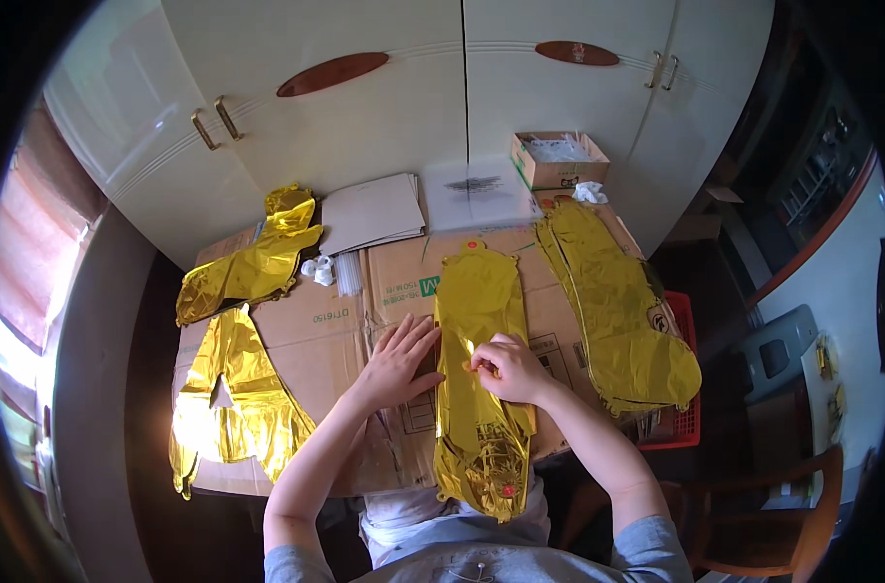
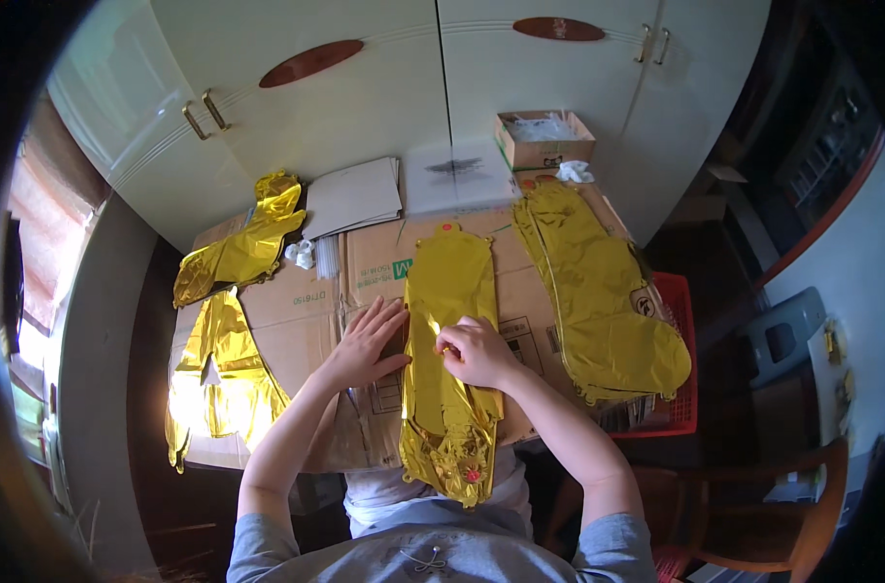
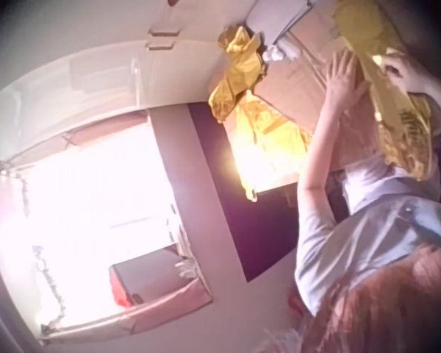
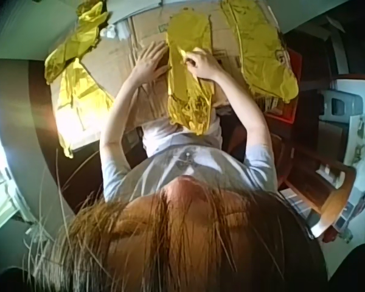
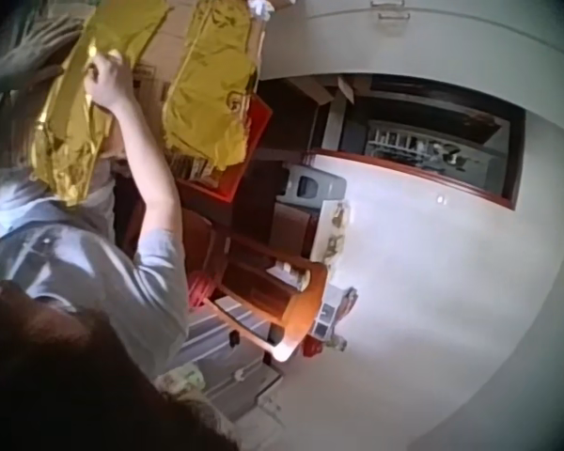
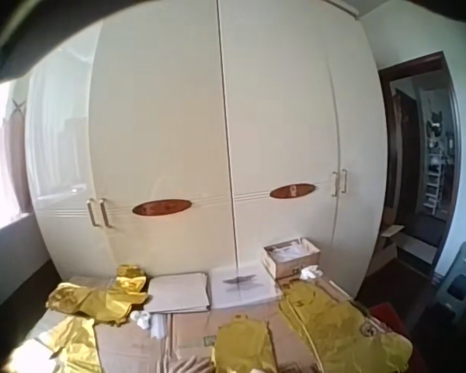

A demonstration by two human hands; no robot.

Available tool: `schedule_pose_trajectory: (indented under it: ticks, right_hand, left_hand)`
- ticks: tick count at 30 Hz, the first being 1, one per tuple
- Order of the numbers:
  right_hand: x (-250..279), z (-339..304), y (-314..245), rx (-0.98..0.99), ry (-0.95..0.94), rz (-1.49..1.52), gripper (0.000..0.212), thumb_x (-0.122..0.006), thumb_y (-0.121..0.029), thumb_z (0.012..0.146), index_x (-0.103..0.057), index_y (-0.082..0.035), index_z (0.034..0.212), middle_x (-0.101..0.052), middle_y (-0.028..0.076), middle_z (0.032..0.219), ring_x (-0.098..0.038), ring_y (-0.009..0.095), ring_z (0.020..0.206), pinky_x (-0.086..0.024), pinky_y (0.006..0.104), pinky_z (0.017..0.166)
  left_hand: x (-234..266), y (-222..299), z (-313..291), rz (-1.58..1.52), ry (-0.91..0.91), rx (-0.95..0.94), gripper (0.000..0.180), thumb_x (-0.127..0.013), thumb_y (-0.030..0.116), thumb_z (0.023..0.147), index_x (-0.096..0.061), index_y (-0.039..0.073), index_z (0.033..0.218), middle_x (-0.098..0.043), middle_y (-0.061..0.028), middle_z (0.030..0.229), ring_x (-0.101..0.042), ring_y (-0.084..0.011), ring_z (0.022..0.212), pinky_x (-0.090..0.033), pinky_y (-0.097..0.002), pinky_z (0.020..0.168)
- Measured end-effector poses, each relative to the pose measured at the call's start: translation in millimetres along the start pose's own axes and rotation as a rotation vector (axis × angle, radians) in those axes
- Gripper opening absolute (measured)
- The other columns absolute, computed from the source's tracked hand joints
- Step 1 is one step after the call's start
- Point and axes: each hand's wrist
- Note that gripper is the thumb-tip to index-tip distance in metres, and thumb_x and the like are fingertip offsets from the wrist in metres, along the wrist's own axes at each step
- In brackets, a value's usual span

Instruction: Fold gold foil letter balloons and insert them into paper envelopes.

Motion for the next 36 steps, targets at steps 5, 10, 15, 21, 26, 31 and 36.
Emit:
schedule_pose_trajectory:
  ticks: [5, 10, 15, 21, 26, 31, 36]
  right_hand:
    - [1, -1, 0, -0.011, -0.007, 0.029, 0.004, -0.060, -0.006, 0.071, -0.059, -0.009, 0.074, -0.063, 0.004, 0.068, -0.059, 0.025, 0.070, -0.045, 0.0379, 0.068]
    - [0, -1, 1, 0.023, -0.013, -0.008, 0.004, -0.060, -0.006, 0.069, -0.059, -0.009, 0.071, -0.061, 0.004, 0.066, -0.060, 0.024, 0.070, -0.045, 0.0377, 0.067]
    - [2, 0, -2, 0.027, -0.021, -0.020, 0.004, -0.060, -0.006, 0.069, -0.060, -0.010, 0.071, -0.062, 0.002, 0.066, -0.060, 0.023, 0.071, -0.044, 0.0372, 0.067]
    - [2, -1, 0, 0.020, -0.025, -0.014, 0.005, -0.061, -0.006, 0.069, -0.061, -0.010, 0.072, -0.061, 0.001, 0.065, -0.058, 0.022, 0.071, -0.043, 0.0359, 0.068]
    - [1, -1, 0, 0.032, -0.030, -0.027, 0.005, -0.063, -0.006, 0.069, -0.061, -0.010, 0.073, -0.059, 0.000, 0.063, -0.056, 0.020, 0.069, -0.041, 0.0347, 0.069]
    - [1, -1, 1, 0.042, -0.033, -0.035, 0.007, -0.063, -0.005, 0.069, -0.062, -0.010, 0.074, -0.057, 0.000, 0.062, -0.056, 0.020, 0.069, -0.042, 0.0350, 0.068]
    - [0, -2, 2, 0.040, -0.017, -0.031, 0.008, -0.063, -0.005, 0.068, -0.064, -0.011, 0.074, -0.056, 0.000, 0.061, -0.056, 0.020, 0.069, -0.042, 0.0349, 0.068]
  left_hand:
    - [-1, -7, 12, 0.042, -0.129, -0.002, 0.078, -0.052, 0.056, 0.089, -0.030, 0.010, 0.147, -0.028, -0.0100, 0.154, -0.015, -0.0331, 0.145, -0.012, -0.0533, 0.115]
    - [2, -10, 18, 0.052, -0.187, -0.010, 0.084, -0.049, 0.063, 0.087, -0.026, 0.012, 0.149, -0.024, -0.0092, 0.155, -0.011, -0.0335, 0.145, -0.008, -0.0540, 0.115]
    - [3, -13, 25, 0.070, -0.200, -0.032, 0.087, -0.050, 0.067, 0.084, -0.026, 0.015, 0.150, -0.023, -0.0085, 0.156, -0.011, -0.0332, 0.145, -0.007, -0.0551, 0.115]
    - [2, -20, 34, 0.135, -0.161, -0.072, 0.089, -0.048, 0.071, 0.082, -0.028, 0.016, 0.149, -0.027, -0.0073, 0.154, -0.014, -0.0322, 0.145, -0.010, -0.0556, 0.115]
    - [1, -28, 40, 0.166, -0.192, -0.051, 0.097, -0.052, 0.075, 0.076, -0.027, 0.017, 0.150, -0.026, -0.0078, 0.155, -0.013, -0.0338, 0.145, -0.008, -0.0572, 0.114]
    - [6, -29, 50, 0.178, -0.230, -0.025, 0.106, -0.056, 0.079, 0.069, -0.025, 0.017, 0.150, -0.025, -0.0083, 0.155, -0.012, -0.0349, 0.145, -0.008, -0.0576, 0.114]
    - [1, -35, 51, 0.144, -0.173, -0.027, 0.111, -0.055, 0.080, 0.069, -0.020, 0.012, 0.151, -0.025, -0.0089, 0.155, -0.013, -0.0340, 0.145, -0.009, -0.0569, 0.115]
Point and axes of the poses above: each hand's wrist, its own z-axis towards the middle knuckle, its own x-axis out of the back of the hand, y = z × x
